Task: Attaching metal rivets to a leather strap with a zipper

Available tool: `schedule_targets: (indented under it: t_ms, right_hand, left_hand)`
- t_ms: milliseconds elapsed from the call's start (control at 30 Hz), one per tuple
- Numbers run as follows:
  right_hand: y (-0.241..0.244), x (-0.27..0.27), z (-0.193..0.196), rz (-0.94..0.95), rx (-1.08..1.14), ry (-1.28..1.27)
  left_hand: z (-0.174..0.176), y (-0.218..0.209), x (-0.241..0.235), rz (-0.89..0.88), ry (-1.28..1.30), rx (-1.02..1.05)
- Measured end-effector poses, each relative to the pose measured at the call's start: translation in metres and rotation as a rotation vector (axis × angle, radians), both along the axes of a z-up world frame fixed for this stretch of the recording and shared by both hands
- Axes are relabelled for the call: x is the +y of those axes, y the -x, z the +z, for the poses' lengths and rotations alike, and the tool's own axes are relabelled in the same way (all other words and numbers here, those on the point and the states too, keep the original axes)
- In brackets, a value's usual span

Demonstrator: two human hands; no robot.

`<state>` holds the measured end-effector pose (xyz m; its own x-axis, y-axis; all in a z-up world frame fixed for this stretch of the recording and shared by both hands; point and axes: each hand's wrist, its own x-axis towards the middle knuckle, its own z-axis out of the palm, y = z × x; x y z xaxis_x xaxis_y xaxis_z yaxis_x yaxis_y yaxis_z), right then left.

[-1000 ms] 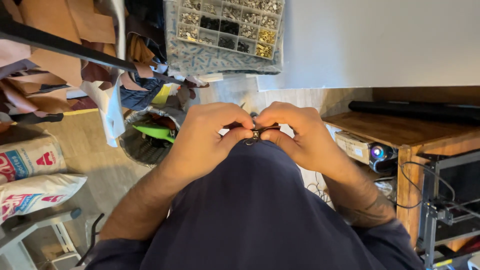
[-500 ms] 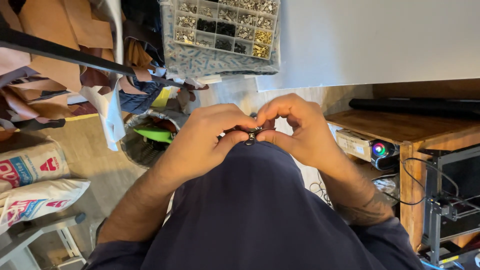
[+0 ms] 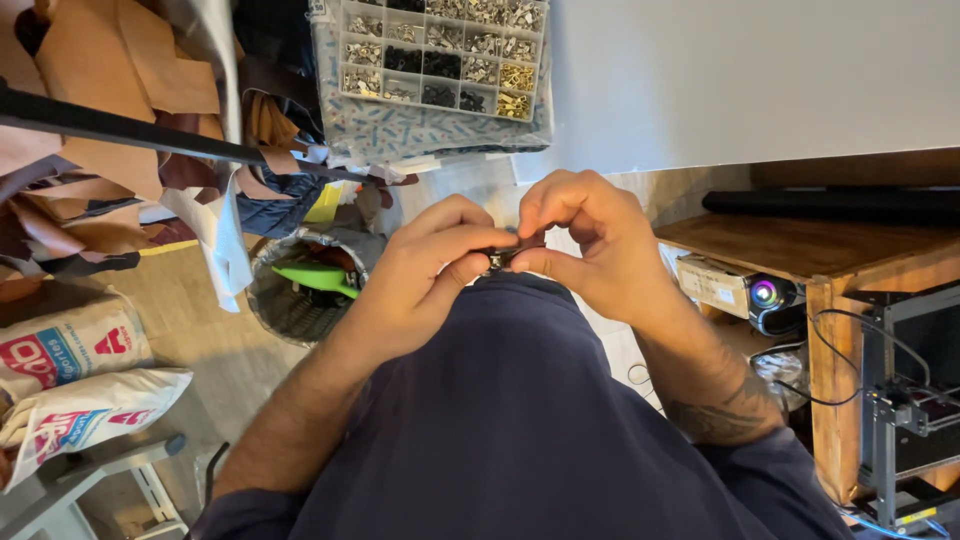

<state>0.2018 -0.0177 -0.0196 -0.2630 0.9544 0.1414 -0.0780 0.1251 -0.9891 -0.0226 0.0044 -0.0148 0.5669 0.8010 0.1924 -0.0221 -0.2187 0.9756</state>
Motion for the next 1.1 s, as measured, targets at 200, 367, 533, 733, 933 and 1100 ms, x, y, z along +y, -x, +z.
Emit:
schedule_targets:
  t_ms: [200, 367, 533, 733, 933, 1100]
  right_hand:
    - [-0.006, 0.009, -0.001, -0.043, 0.048, -0.062]
    - [0.0, 0.012, 0.002, -0.106, 0.094, -0.052]
    - [0.007, 0.017, 0.002, -0.286, -0.143, -0.351]
    - [0.024, -0.001, -0.014, -0.511, -0.679, -0.852]
    - [0.037, 0.008, -0.002, -0.55, -0.662, -0.891]
    - [0.038, 0.013, 0.007, -0.527, -0.697, -0.969]
  left_hand:
    - [-0.041, -0.006, -0.01, -0.039, 0.221, -0.377]
    - [-0.063, -0.025, -0.016, 0.145, 0.207, -0.36]
    - [-0.057, -0.034, -0.013, 0.35, 0.113, -0.314]
    - [-0.036, -0.034, -0.011, 0.489, -0.16, -0.064]
    - [-0.029, -0.033, -0.006, 0.512, -0.25, 0.049]
    - [-0.04, -0.033, -0.005, 0.525, -0.168, -0.027]
